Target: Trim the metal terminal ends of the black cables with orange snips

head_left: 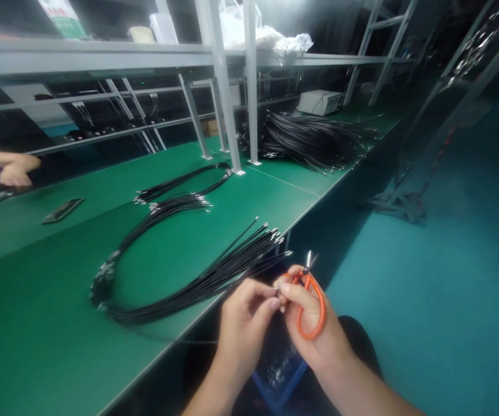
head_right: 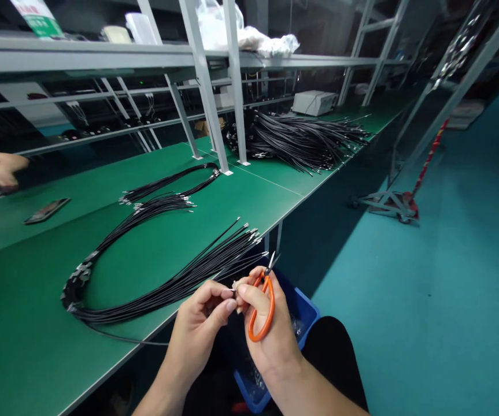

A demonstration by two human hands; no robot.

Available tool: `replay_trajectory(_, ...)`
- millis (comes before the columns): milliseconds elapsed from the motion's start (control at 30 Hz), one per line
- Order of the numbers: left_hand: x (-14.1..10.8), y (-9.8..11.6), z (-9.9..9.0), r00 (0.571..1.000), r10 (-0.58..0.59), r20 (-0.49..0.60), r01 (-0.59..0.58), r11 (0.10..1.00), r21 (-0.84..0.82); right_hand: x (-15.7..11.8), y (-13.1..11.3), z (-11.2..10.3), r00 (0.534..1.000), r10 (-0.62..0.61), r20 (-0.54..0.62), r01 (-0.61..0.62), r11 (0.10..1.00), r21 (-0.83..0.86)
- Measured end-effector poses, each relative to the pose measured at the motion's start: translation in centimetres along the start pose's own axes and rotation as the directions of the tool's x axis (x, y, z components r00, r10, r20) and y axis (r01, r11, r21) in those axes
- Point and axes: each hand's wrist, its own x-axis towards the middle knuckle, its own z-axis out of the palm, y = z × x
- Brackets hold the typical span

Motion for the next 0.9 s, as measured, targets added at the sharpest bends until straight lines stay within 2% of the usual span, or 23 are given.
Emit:
replay_trajectory(167, 0.3, -0.3, -0.4, 0.995, -0.072, 0.063, 0.08, 0.988, -0.13, -0.1, -0.5, 0.0, 0.997, -0.072, -0.004, 0.07, 0.984, -0.163)
replay_trajectory(300, 0.2, 0.0, -0.5, 0.994, -0.082, 0.076, 0.091, 0.988, -0.123, -0.2, -0.4, 0.3, 0.995, -0.089, 0.033, 0.094, 0.966, -0.241)
replay_trajectory(400, 0.1, 0.1, -0.6, 0.994, -0.09, 0.062, 0.098, 0.987, -0.126, -0.3, -0.3, 0.4, 0.985, -0.169, 0.029, 0.169, 0.926, -0.338)
replay_trajectory(467, 0.1, 0.2, -0.7, 0.994, -0.096, 0.057, 0.103, 0.986, -0.134, -0.4, -0.5, 0.3, 0.961, -0.274, 0.045, 0.265, 0.857, -0.441)
replay_trajectory(567, 0.1, 0.4, -0.8, 0.993, -0.1, 0.057, 0.107, 0.984, -0.141, -0.7, -1.0, 0.2, 0.899, -0.411, 0.151, 0.411, 0.675, -0.613)
replay_trajectory(633, 0.0, 0.6, -0.8, 0.993, -0.1, 0.059, 0.107, 0.982, -0.152, -0.9, -1.2, 0.2, 0.89, -0.4, 0.219, 0.429, 0.57, -0.701)
replay_trajectory(733, -0.3, 0.8, -0.6, 0.993, -0.104, 0.06, 0.113, 0.98, -0.166, -1.2, -0.8, 0.2, 0.883, -0.407, 0.234, 0.425, 0.48, -0.768)
replay_trajectory(900, -0.4, 0.7, -0.6, 0.992, -0.122, 0.028, 0.125, 0.974, -0.186, -1.2, 0.4, -1.0, 0.781, -0.551, 0.295, 0.494, 0.256, -0.831)
